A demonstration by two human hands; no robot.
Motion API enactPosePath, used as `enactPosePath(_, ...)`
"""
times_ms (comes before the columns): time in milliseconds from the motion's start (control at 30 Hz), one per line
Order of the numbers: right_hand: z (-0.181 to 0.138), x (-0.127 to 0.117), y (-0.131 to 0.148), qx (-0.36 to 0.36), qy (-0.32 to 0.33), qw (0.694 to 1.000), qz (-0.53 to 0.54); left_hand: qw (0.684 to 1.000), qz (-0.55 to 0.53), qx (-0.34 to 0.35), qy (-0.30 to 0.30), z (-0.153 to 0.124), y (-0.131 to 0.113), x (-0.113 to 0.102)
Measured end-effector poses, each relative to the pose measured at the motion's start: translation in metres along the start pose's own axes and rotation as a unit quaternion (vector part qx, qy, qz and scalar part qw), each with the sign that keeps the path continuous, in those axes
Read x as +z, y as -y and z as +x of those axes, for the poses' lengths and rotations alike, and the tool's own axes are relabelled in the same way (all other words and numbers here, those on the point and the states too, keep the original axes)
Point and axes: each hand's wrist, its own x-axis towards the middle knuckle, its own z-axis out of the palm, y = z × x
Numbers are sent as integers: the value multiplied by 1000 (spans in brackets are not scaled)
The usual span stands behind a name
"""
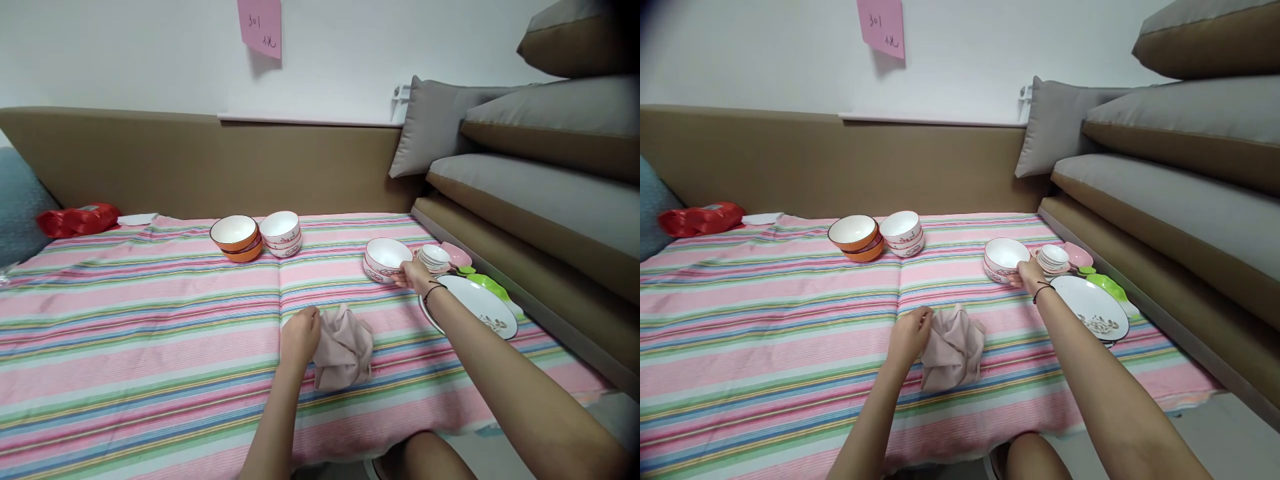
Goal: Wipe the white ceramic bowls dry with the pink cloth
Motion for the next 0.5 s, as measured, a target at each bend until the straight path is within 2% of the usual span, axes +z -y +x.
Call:
enactPosePath(200, 1, -3, -5, 0, -2, 1000, -28, 1000, -13, -11, 7, 0, 1, -2)
enactPosePath(333, -12, -12, 2, -53, -33, 997, -51, 1000, -16, -11, 10, -1, 1, -3)
enactPosePath(433, -50, -19, 17, -156, -75, 984, -34, 1000, -17, -11, 10, -2, 2, -3)
enactPosePath(467, -70, -22, 21, -241, -72, 968, 3, 1000, -18, -12, 9, -2, 2, -3)
enactPosePath(500, -95, -25, 21, -307, -41, 950, 41, 1000, -20, -12, 7, -2, 3, -3)
